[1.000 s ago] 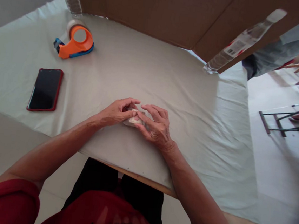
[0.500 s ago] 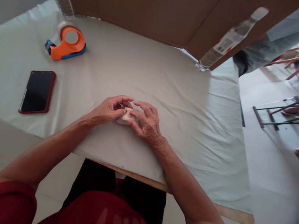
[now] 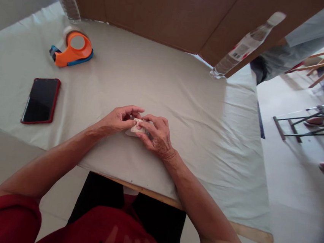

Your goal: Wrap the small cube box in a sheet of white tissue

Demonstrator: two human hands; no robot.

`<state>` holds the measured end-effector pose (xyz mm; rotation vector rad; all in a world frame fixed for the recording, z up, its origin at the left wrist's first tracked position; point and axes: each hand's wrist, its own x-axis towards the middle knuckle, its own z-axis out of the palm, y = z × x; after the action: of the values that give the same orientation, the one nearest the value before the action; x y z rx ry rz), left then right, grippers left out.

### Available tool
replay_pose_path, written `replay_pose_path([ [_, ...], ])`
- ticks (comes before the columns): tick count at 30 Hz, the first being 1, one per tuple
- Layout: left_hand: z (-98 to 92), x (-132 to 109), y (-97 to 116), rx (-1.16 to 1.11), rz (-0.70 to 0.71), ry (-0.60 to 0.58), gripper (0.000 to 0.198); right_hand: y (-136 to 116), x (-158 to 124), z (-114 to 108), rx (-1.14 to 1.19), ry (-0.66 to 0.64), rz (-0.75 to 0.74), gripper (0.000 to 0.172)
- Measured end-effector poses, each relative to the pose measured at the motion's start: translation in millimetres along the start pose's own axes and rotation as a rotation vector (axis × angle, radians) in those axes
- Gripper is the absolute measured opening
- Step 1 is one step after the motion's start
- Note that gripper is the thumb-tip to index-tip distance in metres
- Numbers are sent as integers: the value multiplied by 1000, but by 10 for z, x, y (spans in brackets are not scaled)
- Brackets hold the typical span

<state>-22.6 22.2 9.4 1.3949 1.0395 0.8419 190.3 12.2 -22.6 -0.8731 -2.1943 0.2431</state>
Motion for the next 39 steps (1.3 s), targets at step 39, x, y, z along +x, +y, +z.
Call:
replay_pose_path([
  [39, -158, -13, 35, 305, 4, 103, 49, 89, 62, -98, 384, 36, 327, 28],
])
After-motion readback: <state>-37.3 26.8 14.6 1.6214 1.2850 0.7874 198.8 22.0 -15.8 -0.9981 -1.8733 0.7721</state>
